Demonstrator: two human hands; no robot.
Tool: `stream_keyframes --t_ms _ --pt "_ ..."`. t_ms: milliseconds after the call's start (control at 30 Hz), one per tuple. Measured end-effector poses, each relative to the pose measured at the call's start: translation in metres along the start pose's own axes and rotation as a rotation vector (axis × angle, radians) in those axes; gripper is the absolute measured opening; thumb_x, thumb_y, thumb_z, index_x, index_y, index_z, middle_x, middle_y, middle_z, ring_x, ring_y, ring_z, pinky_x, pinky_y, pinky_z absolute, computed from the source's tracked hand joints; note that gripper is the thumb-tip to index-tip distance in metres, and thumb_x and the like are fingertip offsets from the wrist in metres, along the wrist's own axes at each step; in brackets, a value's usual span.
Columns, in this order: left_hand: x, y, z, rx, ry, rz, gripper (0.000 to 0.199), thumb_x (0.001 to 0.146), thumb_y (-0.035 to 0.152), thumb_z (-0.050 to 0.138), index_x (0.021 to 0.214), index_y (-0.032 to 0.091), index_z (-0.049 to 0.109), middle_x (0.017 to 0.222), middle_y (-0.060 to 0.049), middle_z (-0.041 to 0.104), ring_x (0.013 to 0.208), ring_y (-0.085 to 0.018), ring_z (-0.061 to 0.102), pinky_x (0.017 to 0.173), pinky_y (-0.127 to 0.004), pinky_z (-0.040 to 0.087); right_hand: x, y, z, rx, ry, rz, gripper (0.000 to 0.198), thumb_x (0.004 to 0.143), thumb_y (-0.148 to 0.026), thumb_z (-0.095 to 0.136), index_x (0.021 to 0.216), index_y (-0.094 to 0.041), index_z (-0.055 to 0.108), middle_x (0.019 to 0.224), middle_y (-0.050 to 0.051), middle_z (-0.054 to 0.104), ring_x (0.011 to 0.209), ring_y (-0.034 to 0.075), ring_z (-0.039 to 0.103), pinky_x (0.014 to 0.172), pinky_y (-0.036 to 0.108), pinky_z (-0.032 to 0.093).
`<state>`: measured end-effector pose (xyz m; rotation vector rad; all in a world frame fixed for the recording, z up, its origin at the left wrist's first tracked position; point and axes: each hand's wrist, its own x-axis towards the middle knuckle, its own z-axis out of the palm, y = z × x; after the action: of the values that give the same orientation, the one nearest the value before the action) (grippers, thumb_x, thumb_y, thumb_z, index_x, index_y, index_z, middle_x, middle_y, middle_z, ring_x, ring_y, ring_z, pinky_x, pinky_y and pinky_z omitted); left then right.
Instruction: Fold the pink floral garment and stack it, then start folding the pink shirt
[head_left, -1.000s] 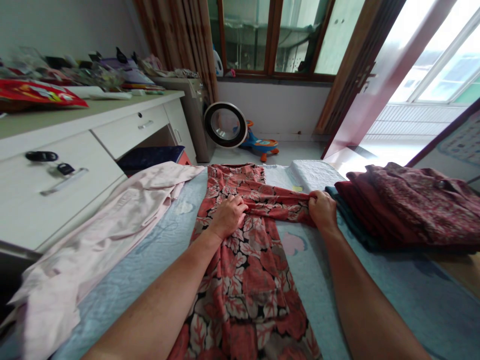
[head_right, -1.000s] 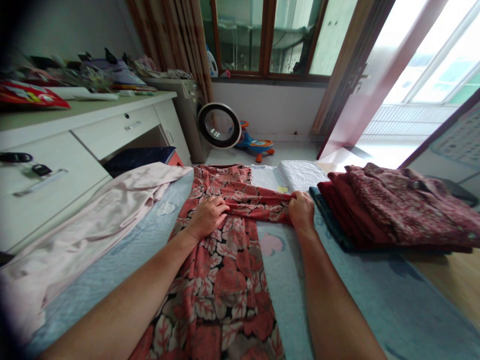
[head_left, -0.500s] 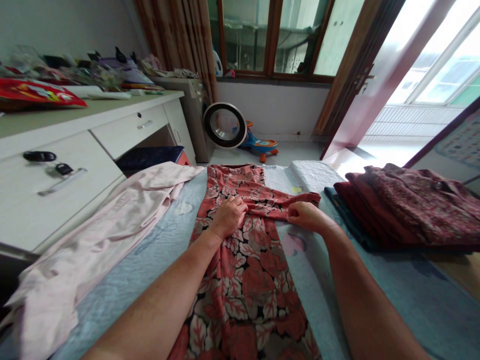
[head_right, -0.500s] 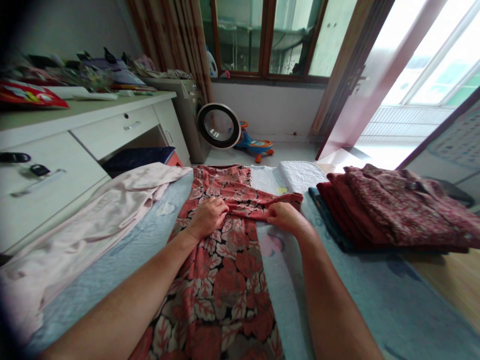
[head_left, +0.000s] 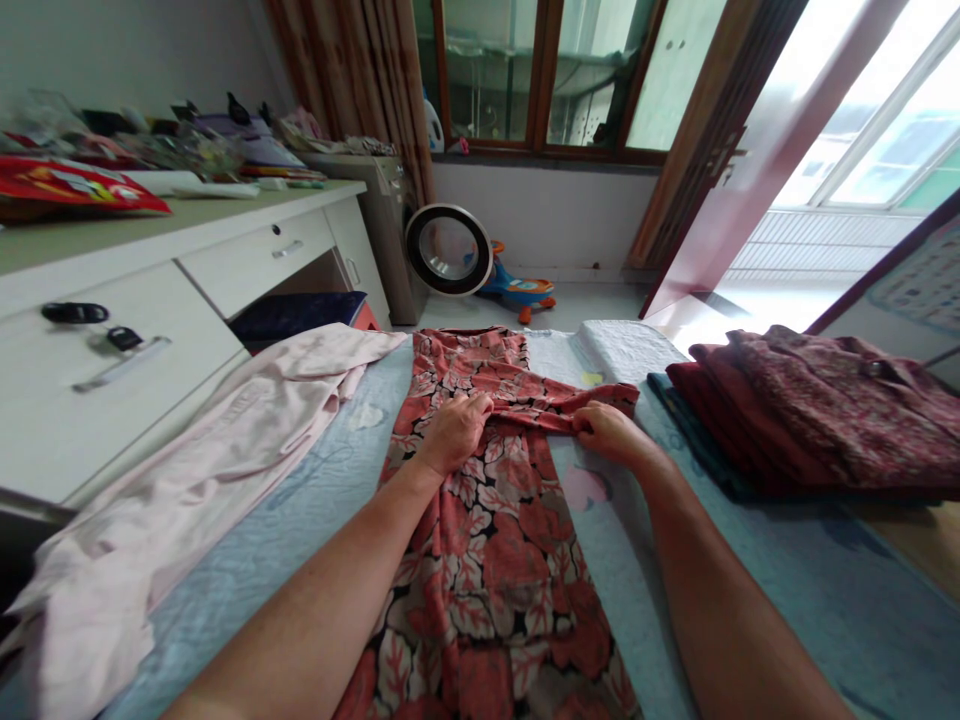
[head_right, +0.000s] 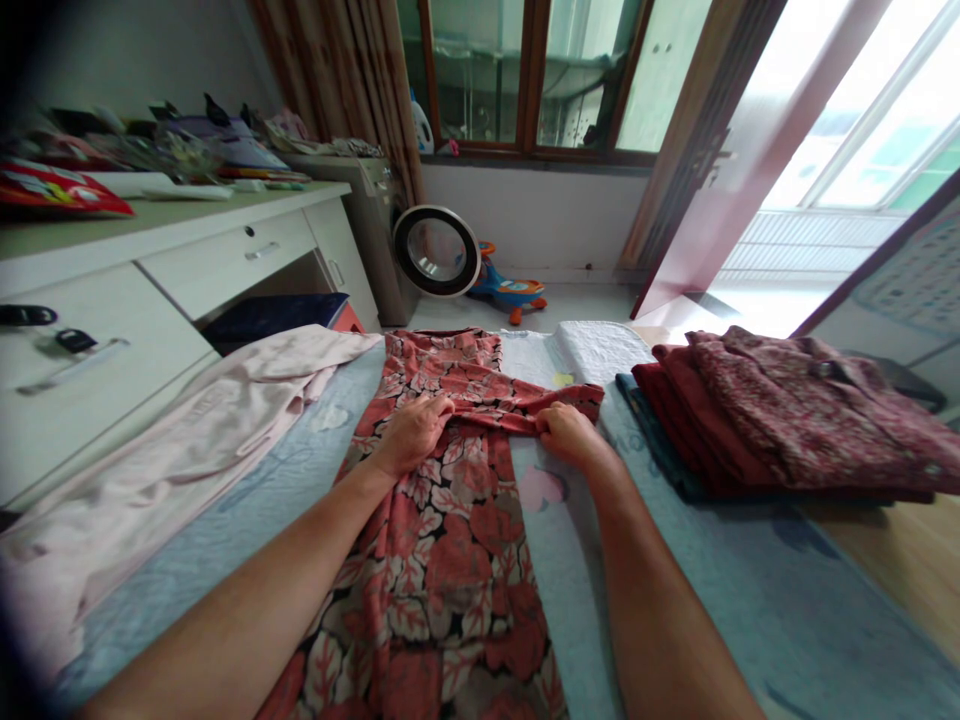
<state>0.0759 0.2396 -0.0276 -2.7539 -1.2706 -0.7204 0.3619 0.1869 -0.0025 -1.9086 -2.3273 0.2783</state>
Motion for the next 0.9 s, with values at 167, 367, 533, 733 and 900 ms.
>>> stream_keyframes --t_ms 167,367,533,733,900 --pt "0.001 -0.001 -0.002 -0.011 0.089 0.053 0.008 0.094 0.017 0.054 0.090 0.021 0.059 0.098 -0.005 0.062 0.095 -0.021 0.056 0.089 -0.034 0.046 -0.002 0.003 -0.003 0.080 0.111 0.033 0.017 0.076 -0.013 0.051 0.082 -0.017 0.066 0.082 0.005 0.069 0.075 0.017 0.058 0.068 0.026 0.036" --pt "0.001 -0.001 -0.004 0.002 0.046 0.050 0.009 0.094 0.017 0.053 0.089 0.021 0.060 0.094 -0.005 0.064 0.092 -0.022 0.056 0.085 -0.035 0.046 0.001 0.005 0.002 0.166 0.234 0.044 0.025 0.081 -0.010 0.042 0.090 -0.018 0.065 0.086 0.006 0.071 0.078 0.018 0.062 0.072 0.026 0.040" --pt "0.001 -0.002 -0.003 0.003 -0.001 0.027 0.011 0.097 0.019 0.050 0.092 0.020 0.059 0.095 -0.005 0.067 0.089 -0.022 0.057 0.081 -0.035 0.046 -0.001 0.005 0.000 0.218 0.159 -0.001 0.025 0.075 -0.014 0.057 0.099 -0.018 0.064 0.090 0.005 0.071 0.079 0.019 0.062 0.070 0.025 0.042" --pt "-0.001 -0.005 -0.002 -0.003 -0.067 0.086 0.007 0.090 0.022 0.062 0.097 0.021 0.062 0.099 -0.004 0.067 0.094 -0.022 0.057 0.084 -0.035 0.046 -0.003 0.014 -0.007 0.172 0.133 0.007 0.024 0.069 -0.007 0.052 0.087 -0.018 0.065 0.081 0.003 0.069 0.074 0.017 0.059 0.066 0.026 0.040" --pt "-0.002 -0.005 -0.005 0.001 -0.118 0.115 0.014 0.083 0.024 0.068 0.097 0.021 0.065 0.100 -0.005 0.067 0.098 -0.024 0.056 0.088 -0.037 0.046 -0.005 0.015 -0.017 0.198 0.087 -0.041 0.019 0.077 -0.012 0.053 0.078 -0.020 0.071 0.091 0.005 0.074 0.082 0.018 0.064 0.075 0.028 0.046"
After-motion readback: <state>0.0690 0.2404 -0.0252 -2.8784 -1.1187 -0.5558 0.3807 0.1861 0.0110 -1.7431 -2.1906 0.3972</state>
